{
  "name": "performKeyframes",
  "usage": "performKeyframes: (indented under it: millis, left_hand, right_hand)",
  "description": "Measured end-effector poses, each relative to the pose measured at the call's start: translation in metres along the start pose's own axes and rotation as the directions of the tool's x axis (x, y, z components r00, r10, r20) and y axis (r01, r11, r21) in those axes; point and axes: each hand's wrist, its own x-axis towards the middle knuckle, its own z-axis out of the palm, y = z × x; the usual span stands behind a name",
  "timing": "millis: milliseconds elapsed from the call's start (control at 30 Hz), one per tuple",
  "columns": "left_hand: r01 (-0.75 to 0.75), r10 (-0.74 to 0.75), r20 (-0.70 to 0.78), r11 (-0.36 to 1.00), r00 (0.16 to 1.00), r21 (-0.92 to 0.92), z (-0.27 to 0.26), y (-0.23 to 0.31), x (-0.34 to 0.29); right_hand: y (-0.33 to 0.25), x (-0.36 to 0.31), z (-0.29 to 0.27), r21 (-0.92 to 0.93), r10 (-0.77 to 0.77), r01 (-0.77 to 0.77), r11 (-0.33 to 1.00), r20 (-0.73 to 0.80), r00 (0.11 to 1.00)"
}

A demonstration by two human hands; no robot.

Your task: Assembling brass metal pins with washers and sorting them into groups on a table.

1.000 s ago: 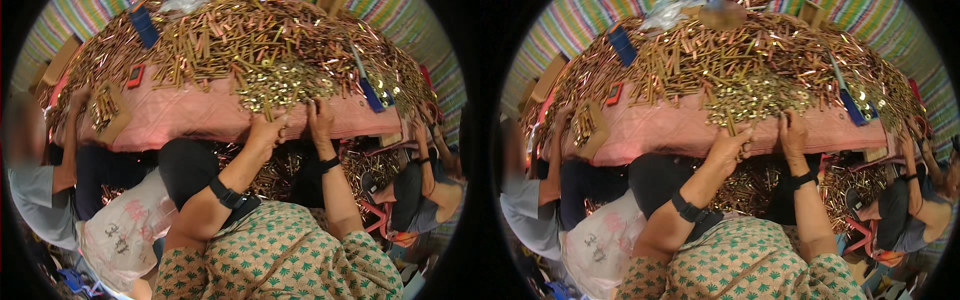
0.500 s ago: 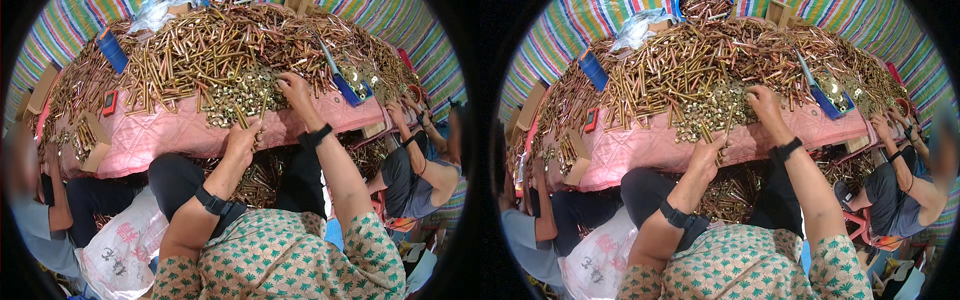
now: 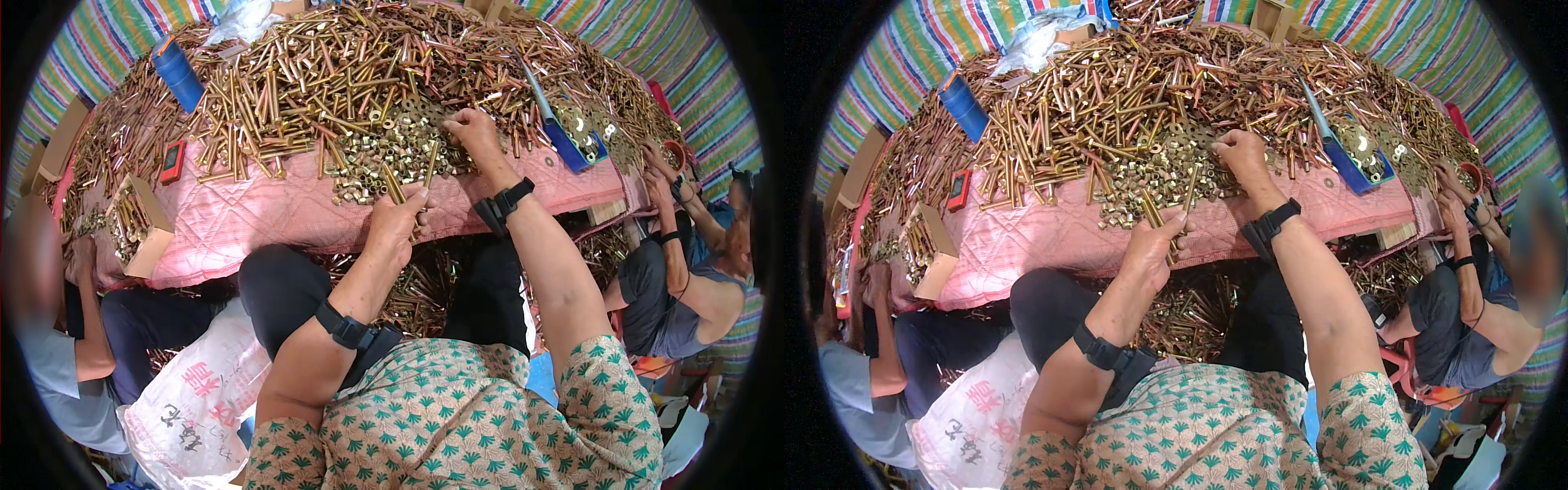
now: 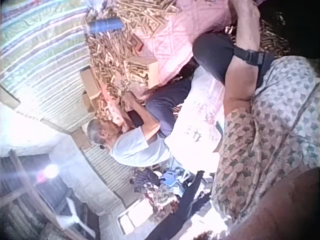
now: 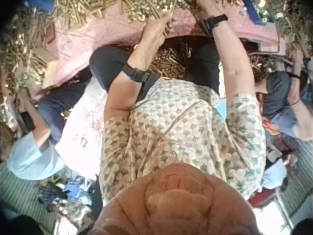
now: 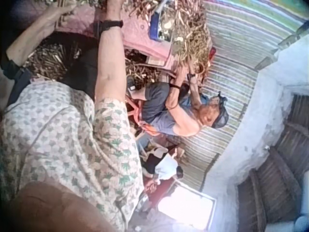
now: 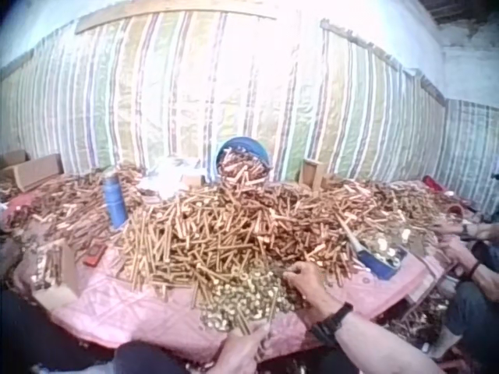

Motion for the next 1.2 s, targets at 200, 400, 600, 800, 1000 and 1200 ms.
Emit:
performKeyframes:
  millis: [200, 400, 600, 800, 1000, 1200]
  left_hand:
    - [0.023, -0.023, 0.005, 1.0, 1.0, 0.009, 0.004, -0.002, 0.0]
    - [0.011, -0.016, 0.091, 0.999, 0.996, 0.053, 0.006, -0.007, -0.002]
    - [0.001, -0.013, 0.204, 0.998, 0.979, 0.06, 0.006, -0.016, 0.001]
    - [-0.001, -0.005, 0.165, 0.999, 0.986, 0.037, 0.008, -0.018, 0.001]
    - [-0.009, 0.008, 0.077, 1.0, 0.997, 0.011, 0.005, -0.012, 0.004]
    - [-0.048, 0.048, 0.001, 0.999, 0.999, 0.007, 0.007, -0.014, 0.006]
  right_hand:
    - [-0.019, -0.035, -0.026, 0.308, 0.057, -0.073, 0.949, 0.058, 0.997]
    - [-0.038, -0.078, -0.039, 0.42, -0.075, 0.012, 0.908, 0.134, 0.988]
    - [-0.039, -0.1, -0.043, 0.101, -0.255, 0.249, 0.963, 0.055, 0.965]
    - [-0.056, -0.107, -0.044, -0.193, -0.535, 0.528, 0.827, 0.019, 0.844]
    - [-0.061, -0.1, -0.046, -0.033, -0.408, 0.428, 0.903, 0.245, 0.879]
    - [-0.034, -0.004, -0.043, -0.366, -0.545, 0.532, 0.764, 0.077, 0.835]
